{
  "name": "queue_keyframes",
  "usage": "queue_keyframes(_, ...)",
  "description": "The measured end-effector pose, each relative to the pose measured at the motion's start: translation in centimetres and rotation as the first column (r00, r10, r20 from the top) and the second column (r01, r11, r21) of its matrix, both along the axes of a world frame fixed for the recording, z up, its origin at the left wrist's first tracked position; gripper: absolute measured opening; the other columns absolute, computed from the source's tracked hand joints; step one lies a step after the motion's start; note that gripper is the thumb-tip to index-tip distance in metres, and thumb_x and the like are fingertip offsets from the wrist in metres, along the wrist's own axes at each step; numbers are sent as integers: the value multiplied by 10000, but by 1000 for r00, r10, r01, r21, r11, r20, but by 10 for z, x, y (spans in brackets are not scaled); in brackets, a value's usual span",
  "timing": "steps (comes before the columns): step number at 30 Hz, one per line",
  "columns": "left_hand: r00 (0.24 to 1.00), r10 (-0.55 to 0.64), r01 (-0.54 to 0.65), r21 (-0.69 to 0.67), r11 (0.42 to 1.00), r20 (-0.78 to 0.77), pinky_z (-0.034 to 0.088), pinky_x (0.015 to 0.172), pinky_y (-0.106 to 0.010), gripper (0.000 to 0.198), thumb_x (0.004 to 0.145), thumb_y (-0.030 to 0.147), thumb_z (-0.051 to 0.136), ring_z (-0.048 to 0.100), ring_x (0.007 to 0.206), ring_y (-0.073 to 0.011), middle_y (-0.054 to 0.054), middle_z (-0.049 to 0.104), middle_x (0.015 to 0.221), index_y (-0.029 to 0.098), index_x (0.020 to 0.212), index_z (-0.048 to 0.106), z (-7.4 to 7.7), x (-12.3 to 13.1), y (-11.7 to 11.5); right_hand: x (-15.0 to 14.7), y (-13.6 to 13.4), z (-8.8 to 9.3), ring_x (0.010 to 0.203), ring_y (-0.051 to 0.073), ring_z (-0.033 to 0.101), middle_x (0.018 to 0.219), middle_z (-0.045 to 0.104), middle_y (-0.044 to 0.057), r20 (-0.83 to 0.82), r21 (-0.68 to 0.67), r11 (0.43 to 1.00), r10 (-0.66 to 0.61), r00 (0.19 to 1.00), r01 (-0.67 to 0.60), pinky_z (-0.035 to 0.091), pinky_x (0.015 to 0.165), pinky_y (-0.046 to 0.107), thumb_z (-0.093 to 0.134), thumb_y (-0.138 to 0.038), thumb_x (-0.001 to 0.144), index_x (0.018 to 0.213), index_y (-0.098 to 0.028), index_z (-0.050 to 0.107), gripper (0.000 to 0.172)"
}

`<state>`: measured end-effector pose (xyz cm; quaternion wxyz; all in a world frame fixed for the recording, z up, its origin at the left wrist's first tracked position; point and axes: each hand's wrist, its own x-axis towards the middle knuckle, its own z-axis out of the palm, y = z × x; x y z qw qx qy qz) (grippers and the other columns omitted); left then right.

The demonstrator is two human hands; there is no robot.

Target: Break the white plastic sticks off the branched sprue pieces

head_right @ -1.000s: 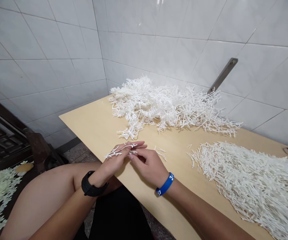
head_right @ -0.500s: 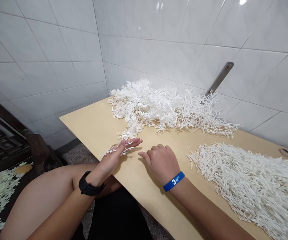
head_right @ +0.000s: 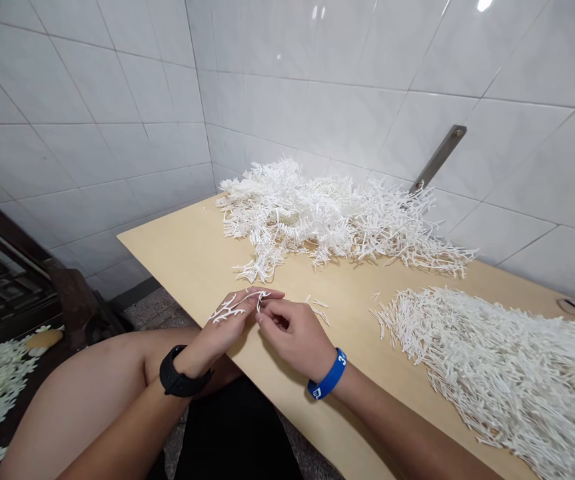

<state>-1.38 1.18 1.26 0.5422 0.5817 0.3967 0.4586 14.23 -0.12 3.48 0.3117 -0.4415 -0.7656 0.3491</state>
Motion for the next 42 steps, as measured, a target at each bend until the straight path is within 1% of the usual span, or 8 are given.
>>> queue_keyframes(4,966,209,-178,-196,964,151,523,882,-434,494,920,538,438,717,869,-274,-156,768,908,124,910,708,-8,-2,10,12,-6,10,456,91,323,483,307,-57,103,108,993,-54,993,43,270,472,247,476,-238,853,513,-201,354,363)
queue_keyframes(10,972,17,16,-141,990,236,382,1073,-432,537,963,572,333,545,1266,-263,-104,599,1364,237,1286,601,-7,-3,3,24,2,6,871,243,580,954,690,99,393,416,909,-207,896,28,399,760,371,477,-145,893,914,-171,685,210)
queue_keyframes(17,974,-205,205,14,979,101,402,1064,-403,572,962,581,297,508,1296,-247,-79,554,1415,287,1421,469,-2,-2,-5,-5,-2,-5,678,154,585,766,667,28,-71,-49,995,88,994,-91,448,616,264,522,-332,926,819,-175,631,219)
queue_keyframes(23,925,281,-232,-206,951,255,490,900,-384,480,905,548,478,697,793,-222,-67,712,650,125,855,700,-7,-3,9,10,-11,17,532,117,492,557,529,-24,71,83,987,132,989,-138,383,552,246,464,-271,942,609,-186,519,347)
queue_keyframes(31,851,291,-181,-277,944,437,489,870,-338,421,877,484,573,694,864,-205,-106,755,854,113,1053,667,-3,-1,9,67,19,13,994,278,667,1099,729,107,612,404,891,-96,785,-206,500,867,496,395,49,794,1069,-178,699,468)
queue_keyframes(37,827,322,-194,-303,933,461,488,867,-318,448,865,481,588,689,839,-182,-100,751,839,95,1084,654,-5,-3,10,22,-8,-10,1294,185,505,1386,570,95,383,407,898,-5,924,-164,430,1079,397,356,-129,935,1374,-160,505,465)
queue_keyframes(39,819,337,-193,-329,924,465,482,885,-317,457,851,485,604,686,853,-179,-95,753,848,99,1091,653,-6,-6,9,5,-10,-17,1423,243,325,1513,421,76,546,329,881,115,830,-339,291,1162,485,386,-305,977,1468,-178,390,507)
queue_keyframes(42,825,326,-168,-350,922,462,474,911,-349,474,826,483,628,684,873,-201,-110,755,857,88,1086,656,-6,-9,9,11,3,-25,1470,275,192,1590,253,56,716,234,937,15,698,-260,170,1189,530,277,-394,1007,1529,-180,261,565)
